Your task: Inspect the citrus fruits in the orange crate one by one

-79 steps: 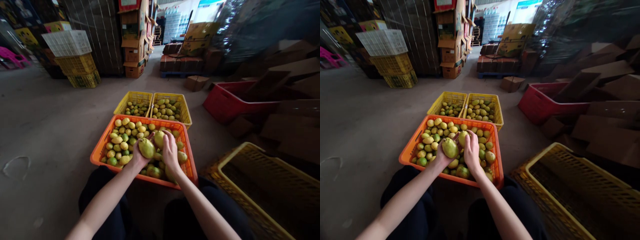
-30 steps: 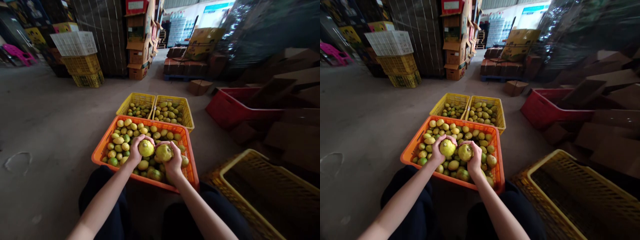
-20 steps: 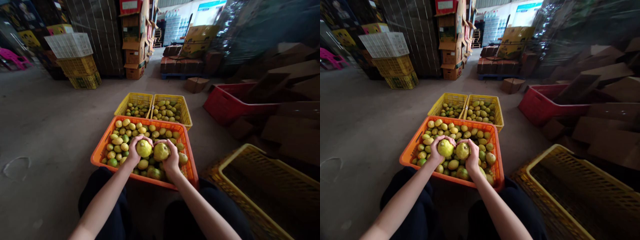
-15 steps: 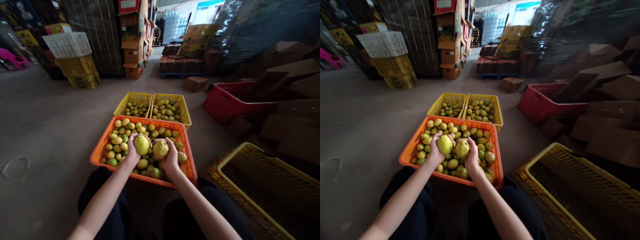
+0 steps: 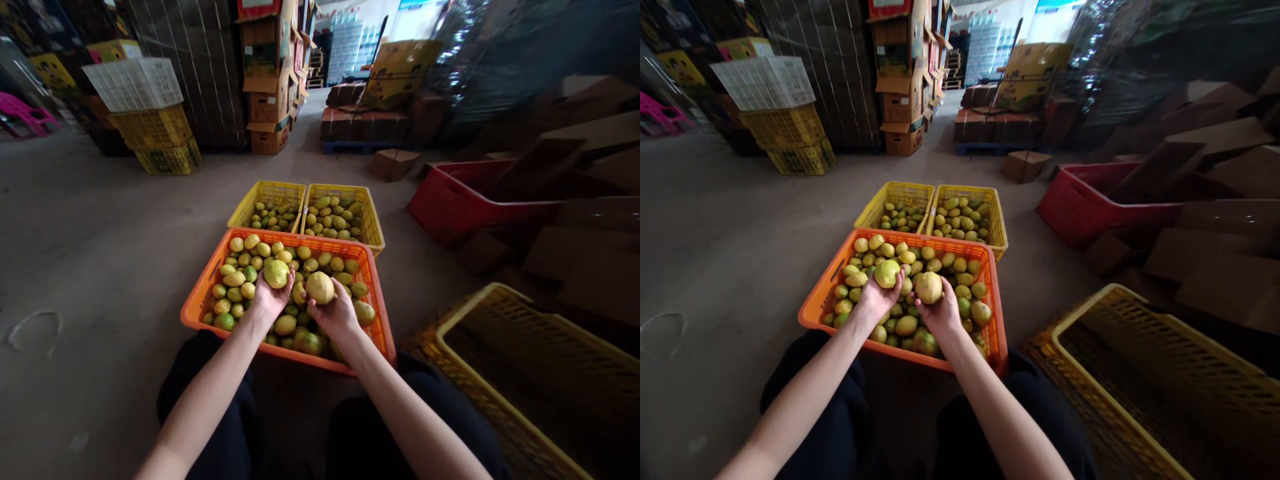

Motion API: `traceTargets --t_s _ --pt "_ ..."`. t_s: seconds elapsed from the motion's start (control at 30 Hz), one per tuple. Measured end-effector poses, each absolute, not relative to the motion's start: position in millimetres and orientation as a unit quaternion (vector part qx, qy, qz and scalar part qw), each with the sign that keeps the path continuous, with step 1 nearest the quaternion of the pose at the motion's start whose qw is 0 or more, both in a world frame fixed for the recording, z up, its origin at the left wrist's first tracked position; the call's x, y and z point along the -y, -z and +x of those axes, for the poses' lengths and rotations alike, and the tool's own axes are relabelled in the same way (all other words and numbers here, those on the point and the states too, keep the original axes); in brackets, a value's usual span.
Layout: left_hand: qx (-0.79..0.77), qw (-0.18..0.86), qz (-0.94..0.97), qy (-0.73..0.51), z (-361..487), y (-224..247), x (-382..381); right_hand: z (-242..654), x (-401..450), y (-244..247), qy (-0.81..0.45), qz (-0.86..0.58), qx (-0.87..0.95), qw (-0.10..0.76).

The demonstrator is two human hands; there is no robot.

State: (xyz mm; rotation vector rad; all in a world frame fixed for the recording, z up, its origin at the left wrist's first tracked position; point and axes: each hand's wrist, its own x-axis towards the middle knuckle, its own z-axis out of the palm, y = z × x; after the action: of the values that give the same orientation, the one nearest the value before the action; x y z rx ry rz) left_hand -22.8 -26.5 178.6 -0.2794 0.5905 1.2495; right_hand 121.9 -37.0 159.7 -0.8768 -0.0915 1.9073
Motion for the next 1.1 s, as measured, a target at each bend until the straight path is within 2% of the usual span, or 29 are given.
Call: traceTargets --t_s 0.43,0.6,0.8,0.87,0.97,1.1 --pt "-0.277 0.766 -0.151 -0.559 -24.5 -176.5 26.4 124.4 33.8 -147.4 -0.791 -0.358 0.062 0.492" --pt "-0.268 0.759 -0.159 -0.571 -24.0 -178.4 26.2 122.9 33.9 -149.0 -0.786 -0.37 0.014 0.495" --pt "-0.306 0.754 -0.116 -0.57 -22.8 -175.5 23.5 121.1 31.5 -151.5 -0.773 -0.349 0.04 0.529" --pt "-0.349 0.719 -0.06 -0.597 -19.0 -173.2 24.1 119.9 32.0 -153.8 -0.758 -0.363 0.052 0.539" --pt "-0.407 0.608 0.091 -0.676 -12.0 -172.2 28.0 117.9 36.1 -159.2 -0.738 -0.39 0.108 0.54" --pt "-0.387 0.505 0.297 -0.711 -8.6 -178.6 36.8 117.0 43.4 -166.4 -0.641 -0.433 0.272 0.573"
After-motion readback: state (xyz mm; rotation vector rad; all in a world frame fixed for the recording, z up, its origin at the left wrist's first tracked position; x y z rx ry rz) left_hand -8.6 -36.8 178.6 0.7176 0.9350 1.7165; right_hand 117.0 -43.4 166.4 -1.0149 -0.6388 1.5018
